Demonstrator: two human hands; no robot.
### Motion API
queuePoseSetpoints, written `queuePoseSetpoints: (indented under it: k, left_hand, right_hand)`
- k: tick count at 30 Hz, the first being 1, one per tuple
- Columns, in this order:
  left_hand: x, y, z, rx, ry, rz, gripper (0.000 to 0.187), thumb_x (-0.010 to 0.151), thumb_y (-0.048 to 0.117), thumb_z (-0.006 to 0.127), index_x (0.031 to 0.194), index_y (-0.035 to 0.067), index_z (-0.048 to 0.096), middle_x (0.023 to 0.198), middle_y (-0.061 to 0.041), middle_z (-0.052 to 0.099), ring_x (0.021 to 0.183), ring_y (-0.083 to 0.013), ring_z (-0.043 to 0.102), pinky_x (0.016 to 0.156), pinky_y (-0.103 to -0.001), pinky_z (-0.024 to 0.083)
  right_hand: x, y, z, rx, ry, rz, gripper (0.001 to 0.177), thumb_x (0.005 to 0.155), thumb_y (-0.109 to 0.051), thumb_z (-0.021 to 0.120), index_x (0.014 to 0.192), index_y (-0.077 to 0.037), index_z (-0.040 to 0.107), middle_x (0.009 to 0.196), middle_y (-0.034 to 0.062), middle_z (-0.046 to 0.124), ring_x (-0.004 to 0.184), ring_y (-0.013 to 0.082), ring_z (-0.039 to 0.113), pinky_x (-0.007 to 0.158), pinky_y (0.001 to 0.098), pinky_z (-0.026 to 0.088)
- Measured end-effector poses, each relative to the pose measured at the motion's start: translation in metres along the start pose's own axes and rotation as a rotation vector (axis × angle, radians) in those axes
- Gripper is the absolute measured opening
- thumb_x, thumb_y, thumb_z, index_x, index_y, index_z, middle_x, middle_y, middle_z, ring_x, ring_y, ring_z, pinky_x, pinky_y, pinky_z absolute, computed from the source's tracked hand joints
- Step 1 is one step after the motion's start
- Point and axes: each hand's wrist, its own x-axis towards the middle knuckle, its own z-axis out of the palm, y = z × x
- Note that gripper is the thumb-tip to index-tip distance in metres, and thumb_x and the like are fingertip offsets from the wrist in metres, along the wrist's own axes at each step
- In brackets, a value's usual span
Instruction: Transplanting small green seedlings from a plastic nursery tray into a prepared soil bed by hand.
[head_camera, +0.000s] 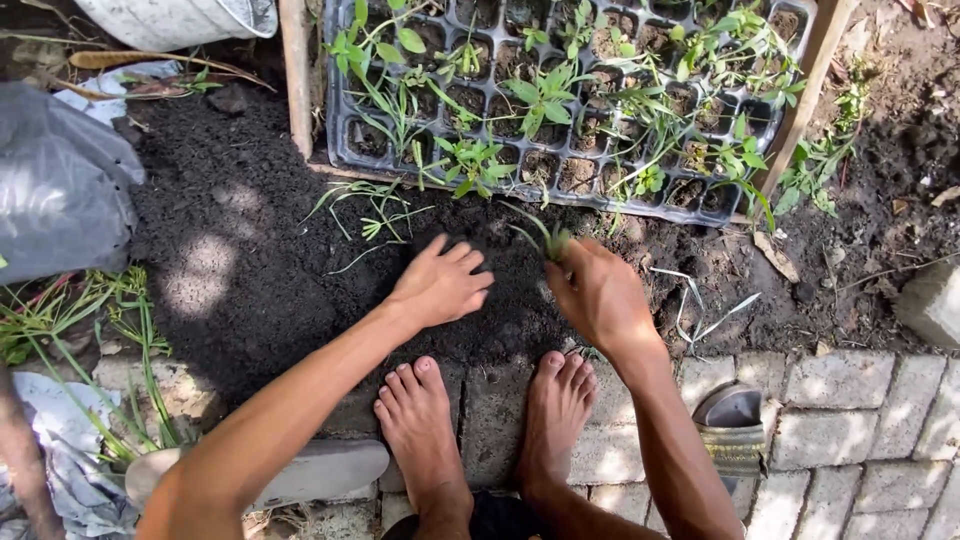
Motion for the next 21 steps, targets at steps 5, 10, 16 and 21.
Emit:
queuePoseSetpoints:
  k: [5, 10, 16, 21]
  left_hand:
    - [-0.047, -0.018, -0.061, 0.099, -0.035, -0.098, 0.027, 0.090, 0.050, 0.050, 0.081, 0.029, 0.064, 0.088, -0.001, 0.058, 0.098, -0.0228, 0.054, 0.091, -0.051, 0.042]
    - [-0.075, -0.025, -0.073, 0.213, -0.020, -0.165, 0.032, 0.094, 0.053, 0.049, 0.091, 0.028, 0.069, 0.097, -0.005, 0.063, 0.110, -0.0284, 0.059, 0.092, -0.057, 0.042]
    - [-0.071, -0.015, -0.095, 0.258, 0.105, -0.204, 0.029, 0.095, 0.050, 0.054, 0.102, 0.027, 0.070, 0.115, -0.007, 0.063, 0.120, -0.0291, 0.058, 0.093, -0.052, 0.043]
    - [-0.079, 0.005, -0.123, 0.178, -0.060, -0.414, 0.037, 0.095, 0.050, 0.059, 0.124, 0.029, 0.068, 0.142, -0.008, 0.057, 0.141, -0.0346, 0.045, 0.105, -0.075, 0.028]
  right_hand:
    - [0.034, -0.048, 0.023, -0.294, -0.137, -0.168, 0.020, 0.097, -0.021, 0.058, 0.114, -0.017, 0.070, 0.096, 0.0075, 0.073, 0.089, 0.0274, 0.075, 0.079, 0.0419, 0.063]
    - [0.093, -0.103, 0.080, -0.307, 0.080, -0.499, 0.041, 0.092, 0.000, 0.057, 0.133, 0.004, 0.056, 0.109, 0.0274, 0.068, 0.093, 0.0415, 0.074, 0.074, 0.0494, 0.064]
    - [0.043, -0.109, -0.019, 0.088, -0.277, -0.661, 0.041, 0.096, -0.010, 0.064, 0.134, 0.003, 0.057, 0.122, 0.0303, 0.062, 0.107, 0.0501, 0.068, 0.086, 0.0581, 0.059]
    - [0.072, -0.093, -0.092, 0.347, -0.118, -0.683, 0.020, 0.095, -0.002, 0.067, 0.113, 0.003, 0.073, 0.087, 0.0236, 0.073, 0.078, 0.0372, 0.071, 0.071, 0.0458, 0.057]
